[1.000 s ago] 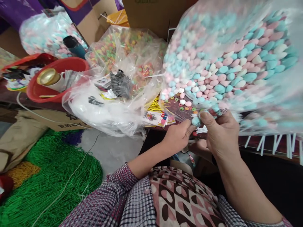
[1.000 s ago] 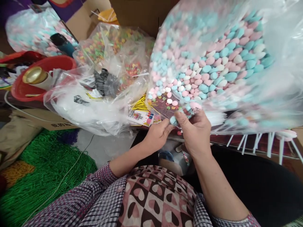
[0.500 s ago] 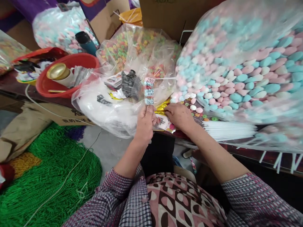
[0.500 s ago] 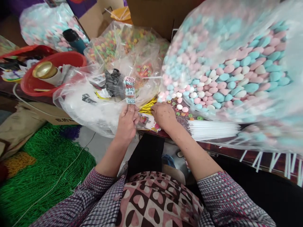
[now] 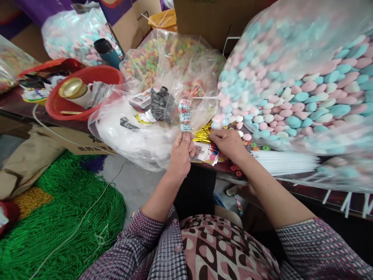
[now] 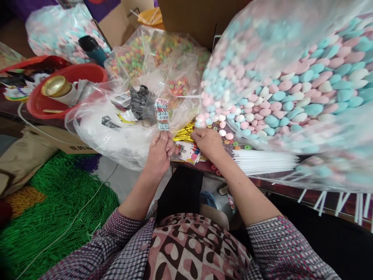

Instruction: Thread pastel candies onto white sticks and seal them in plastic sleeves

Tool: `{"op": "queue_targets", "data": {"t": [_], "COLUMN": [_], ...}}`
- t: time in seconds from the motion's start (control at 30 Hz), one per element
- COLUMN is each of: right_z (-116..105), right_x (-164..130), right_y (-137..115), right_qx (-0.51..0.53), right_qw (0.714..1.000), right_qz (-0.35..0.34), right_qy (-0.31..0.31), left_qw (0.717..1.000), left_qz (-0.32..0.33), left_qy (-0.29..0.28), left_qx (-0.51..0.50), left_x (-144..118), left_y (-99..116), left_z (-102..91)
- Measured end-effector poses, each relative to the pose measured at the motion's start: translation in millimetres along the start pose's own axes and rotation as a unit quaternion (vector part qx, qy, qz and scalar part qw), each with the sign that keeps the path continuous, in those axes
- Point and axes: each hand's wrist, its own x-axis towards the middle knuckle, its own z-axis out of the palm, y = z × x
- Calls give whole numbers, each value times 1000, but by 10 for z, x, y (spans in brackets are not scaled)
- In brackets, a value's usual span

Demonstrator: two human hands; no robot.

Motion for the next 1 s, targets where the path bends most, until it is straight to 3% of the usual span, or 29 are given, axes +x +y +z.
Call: {"op": "queue_targets", "data": {"t": [0.1,0.37,0.5,0.63,0.77,0.87,1.0], "right_z": [-12,-64,-74,-24,44,66,47], "right_x": [-44,-107,-153,-154,-110,-80,-72], "right_y": [38,115,99,-37,-131,-99,4], "right_qx": [104,193,132,-27,-188,-190,-73], "right_qw": [993,974,986,998,977,978,997], "right_qz": [43,92,47,-65,-87,-80,-30], "right_qy": [25,70,87,-1,-58,-39,2], "left_qw": [1000,999,1000,1000,1000,1000,1000], "left_qz": [-6,-21,-6,-2,-6,-7,-9], "left_qy": [0,-33,-13,-5,-14,-14,-17], "left_qx": [3,11,5,1,-3,-8,-18], "left_x": [-16,-75,-63,-53,-59,-53,-37], "left_y": [-3,-36,-8,17,9,1,-13], "left_z": [22,71,75,53,10,-21,-41]}}
